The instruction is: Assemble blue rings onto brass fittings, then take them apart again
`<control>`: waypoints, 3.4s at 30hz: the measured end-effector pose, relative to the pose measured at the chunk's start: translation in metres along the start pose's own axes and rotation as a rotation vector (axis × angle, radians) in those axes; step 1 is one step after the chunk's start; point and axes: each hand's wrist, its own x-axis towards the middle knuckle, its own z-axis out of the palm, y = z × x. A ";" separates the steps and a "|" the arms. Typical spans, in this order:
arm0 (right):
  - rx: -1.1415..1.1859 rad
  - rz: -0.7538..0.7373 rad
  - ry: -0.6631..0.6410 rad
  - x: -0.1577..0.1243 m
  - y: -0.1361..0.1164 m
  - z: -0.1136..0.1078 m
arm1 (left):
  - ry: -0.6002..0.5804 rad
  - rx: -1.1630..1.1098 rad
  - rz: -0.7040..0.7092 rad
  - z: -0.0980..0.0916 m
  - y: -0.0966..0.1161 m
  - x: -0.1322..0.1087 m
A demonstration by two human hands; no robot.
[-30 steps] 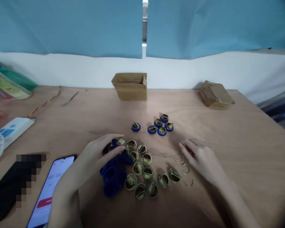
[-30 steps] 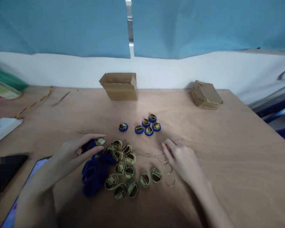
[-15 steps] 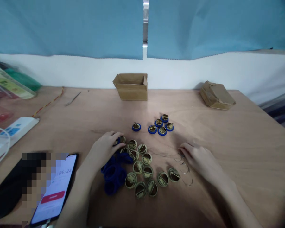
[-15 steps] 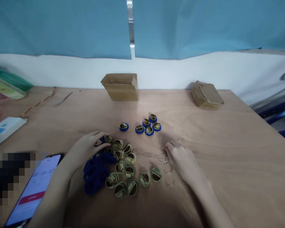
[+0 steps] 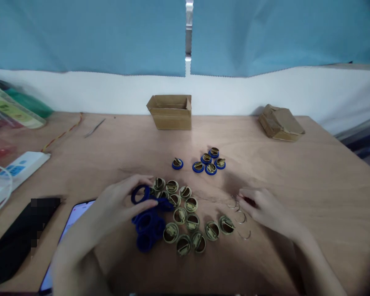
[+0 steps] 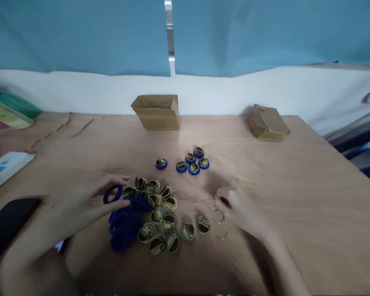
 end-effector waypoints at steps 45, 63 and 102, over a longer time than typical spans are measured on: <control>0.790 -0.160 0.214 -0.011 -0.071 0.036 | 0.152 -0.174 0.754 0.084 0.112 0.009; 0.423 -0.260 0.703 -0.003 -0.069 0.055 | 0.049 -0.919 0.184 0.100 0.097 0.015; 0.479 -0.235 0.719 0.002 -0.072 0.056 | 0.046 -0.843 0.078 0.120 0.093 0.011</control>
